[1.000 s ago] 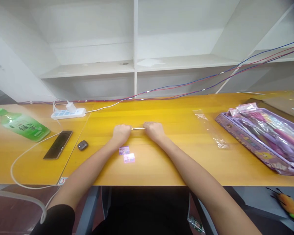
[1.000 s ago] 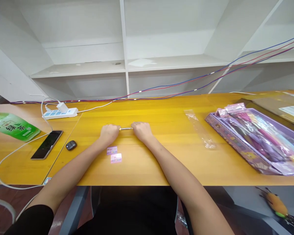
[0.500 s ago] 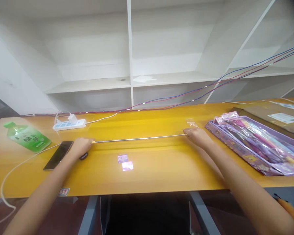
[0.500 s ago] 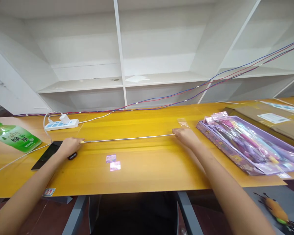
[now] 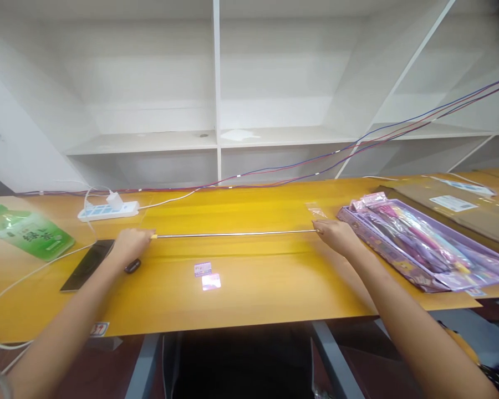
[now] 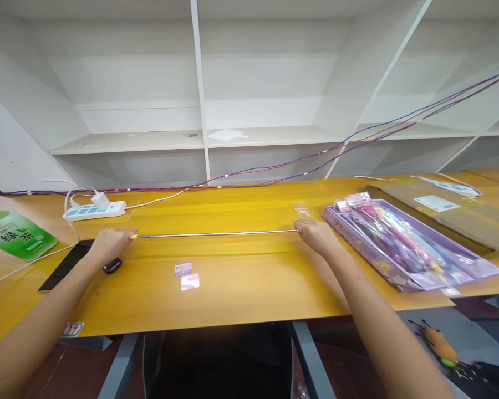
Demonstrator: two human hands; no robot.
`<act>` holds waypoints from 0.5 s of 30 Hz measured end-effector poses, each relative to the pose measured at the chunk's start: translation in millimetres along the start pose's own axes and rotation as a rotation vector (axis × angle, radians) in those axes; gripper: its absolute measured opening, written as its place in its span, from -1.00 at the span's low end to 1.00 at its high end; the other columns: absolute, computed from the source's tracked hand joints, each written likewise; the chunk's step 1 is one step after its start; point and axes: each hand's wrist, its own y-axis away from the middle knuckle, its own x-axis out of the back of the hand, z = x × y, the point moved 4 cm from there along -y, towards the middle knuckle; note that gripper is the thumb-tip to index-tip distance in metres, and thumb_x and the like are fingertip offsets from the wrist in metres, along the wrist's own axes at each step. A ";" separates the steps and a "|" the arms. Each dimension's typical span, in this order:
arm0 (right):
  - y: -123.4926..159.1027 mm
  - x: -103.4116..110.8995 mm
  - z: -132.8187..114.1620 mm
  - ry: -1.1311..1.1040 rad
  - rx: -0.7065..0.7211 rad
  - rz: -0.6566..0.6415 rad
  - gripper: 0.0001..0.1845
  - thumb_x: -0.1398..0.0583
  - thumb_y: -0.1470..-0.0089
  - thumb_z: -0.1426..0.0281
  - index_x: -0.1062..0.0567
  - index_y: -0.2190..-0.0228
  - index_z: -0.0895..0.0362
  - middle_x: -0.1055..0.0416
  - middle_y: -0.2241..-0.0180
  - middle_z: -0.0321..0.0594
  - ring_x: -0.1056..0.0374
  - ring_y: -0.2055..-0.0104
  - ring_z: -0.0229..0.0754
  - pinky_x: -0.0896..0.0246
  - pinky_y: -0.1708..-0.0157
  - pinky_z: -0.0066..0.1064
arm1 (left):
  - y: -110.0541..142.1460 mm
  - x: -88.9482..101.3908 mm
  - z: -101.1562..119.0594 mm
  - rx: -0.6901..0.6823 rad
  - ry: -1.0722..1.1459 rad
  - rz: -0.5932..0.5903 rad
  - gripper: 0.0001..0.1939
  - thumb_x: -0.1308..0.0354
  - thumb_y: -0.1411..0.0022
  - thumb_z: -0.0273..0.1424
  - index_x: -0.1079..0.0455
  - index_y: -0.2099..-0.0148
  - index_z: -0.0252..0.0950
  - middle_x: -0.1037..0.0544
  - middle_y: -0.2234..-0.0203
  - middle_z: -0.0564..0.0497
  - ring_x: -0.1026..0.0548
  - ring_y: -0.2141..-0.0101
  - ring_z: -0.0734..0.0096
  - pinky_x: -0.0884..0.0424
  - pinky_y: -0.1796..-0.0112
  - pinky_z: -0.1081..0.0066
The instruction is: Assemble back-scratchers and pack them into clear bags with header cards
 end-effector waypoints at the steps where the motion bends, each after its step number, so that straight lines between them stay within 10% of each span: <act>1: 1.4 -1.9 0.4 -0.009 -0.002 -0.001 -0.67 -0.01 -0.22 0.48 -0.29 0.58 0.10 -0.35 0.56 -0.17 -0.24 0.49 -0.20 0.17 0.46 -0.36 | 0.6 1.1 2.0 0.000 0.003 0.000 -0.56 0.09 -0.41 -0.38 -0.61 -0.07 -0.24 -0.70 0.15 -0.32 -0.67 0.14 -0.16 -0.45 0.19 0.18; 11: -36.3 -21.5 38.7 -0.066 -0.323 0.060 -0.78 -0.14 -0.05 0.40 -0.45 0.60 0.08 -0.49 0.56 -0.13 -0.36 0.50 -0.12 0.00 0.45 -0.39 | -20.7 24.7 38.1 0.097 0.135 -0.046 -0.65 0.01 -0.33 -0.43 -0.65 0.16 -0.27 -0.69 0.26 -0.31 -0.66 0.18 0.00 -0.44 0.20 0.29; 15: -92.8 -3.4 -39.3 -0.055 -0.140 -0.016 -0.79 -0.12 -0.06 0.47 -0.48 0.56 0.10 -0.53 0.50 -0.08 -0.37 0.44 -0.12 0.04 0.41 -0.37 | -36.8 57.5 91.8 0.000 0.228 0.042 -0.69 -0.04 -0.32 -0.43 -0.64 0.23 -0.31 -0.67 0.31 -0.33 -0.65 0.22 -0.02 -0.44 0.22 0.25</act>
